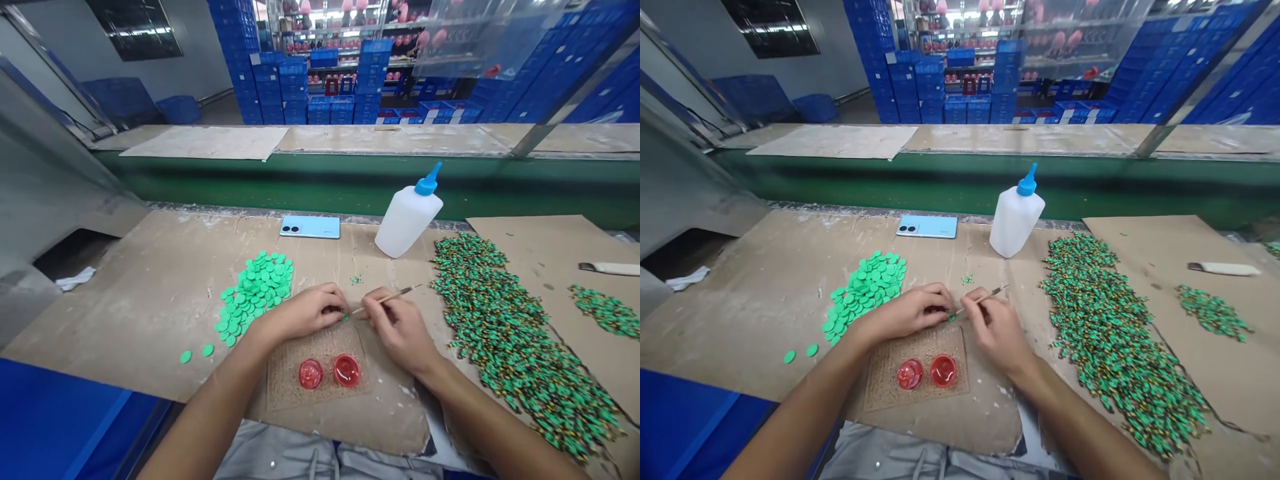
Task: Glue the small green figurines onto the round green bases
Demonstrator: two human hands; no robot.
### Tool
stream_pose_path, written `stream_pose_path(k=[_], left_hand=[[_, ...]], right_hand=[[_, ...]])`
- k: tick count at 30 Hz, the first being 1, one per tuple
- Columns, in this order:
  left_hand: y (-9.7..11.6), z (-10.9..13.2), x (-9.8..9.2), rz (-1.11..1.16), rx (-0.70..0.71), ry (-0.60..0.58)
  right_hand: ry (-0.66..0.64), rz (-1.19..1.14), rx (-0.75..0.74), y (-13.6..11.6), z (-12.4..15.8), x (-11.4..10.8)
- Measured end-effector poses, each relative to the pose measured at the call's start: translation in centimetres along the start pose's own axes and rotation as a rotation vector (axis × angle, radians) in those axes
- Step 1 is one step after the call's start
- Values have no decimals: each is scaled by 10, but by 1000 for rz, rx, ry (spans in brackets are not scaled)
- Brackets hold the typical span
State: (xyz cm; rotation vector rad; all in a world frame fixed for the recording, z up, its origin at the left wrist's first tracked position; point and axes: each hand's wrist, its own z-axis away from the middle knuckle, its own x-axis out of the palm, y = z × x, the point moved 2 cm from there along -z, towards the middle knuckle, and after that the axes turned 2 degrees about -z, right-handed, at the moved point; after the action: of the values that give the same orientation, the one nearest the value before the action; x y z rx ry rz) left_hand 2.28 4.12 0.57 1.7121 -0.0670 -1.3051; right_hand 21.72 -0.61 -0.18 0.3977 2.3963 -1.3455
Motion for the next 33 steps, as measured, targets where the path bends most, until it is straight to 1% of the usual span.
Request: stream_pose_path(k=[3,9,14,22,24,25,27,29,31,33], left_hand=[[-2,0,3,-6,6,17],[0,1,6,-36,31,55],[2,4,7,-39,40,75],[4,7,2,86,-22,123],[7,8,0,172,-43,162],[9,9,-1,254,-50,191],[13,12,-3,476,-47,258],[17,14,-4,685,-15,302],[20,15,-3,792,26,300],[23,16,-2,835,41,286]], right_hand=[[66,6,26,1,1,-9],[20,23,-8,1,0,-7],[16,29,0,5,1,-10],[-2,-43,6,-1,-4,-14],[22,-65,12,-4,-5,-17],[42,-80,18,-5,-5,-19],[81,-141,32,-8,-4,-22],[83,-244,44,-9,-1,-24],[49,-339,39,-11,3,-23],[25,-368,26,-12,6,-22]])
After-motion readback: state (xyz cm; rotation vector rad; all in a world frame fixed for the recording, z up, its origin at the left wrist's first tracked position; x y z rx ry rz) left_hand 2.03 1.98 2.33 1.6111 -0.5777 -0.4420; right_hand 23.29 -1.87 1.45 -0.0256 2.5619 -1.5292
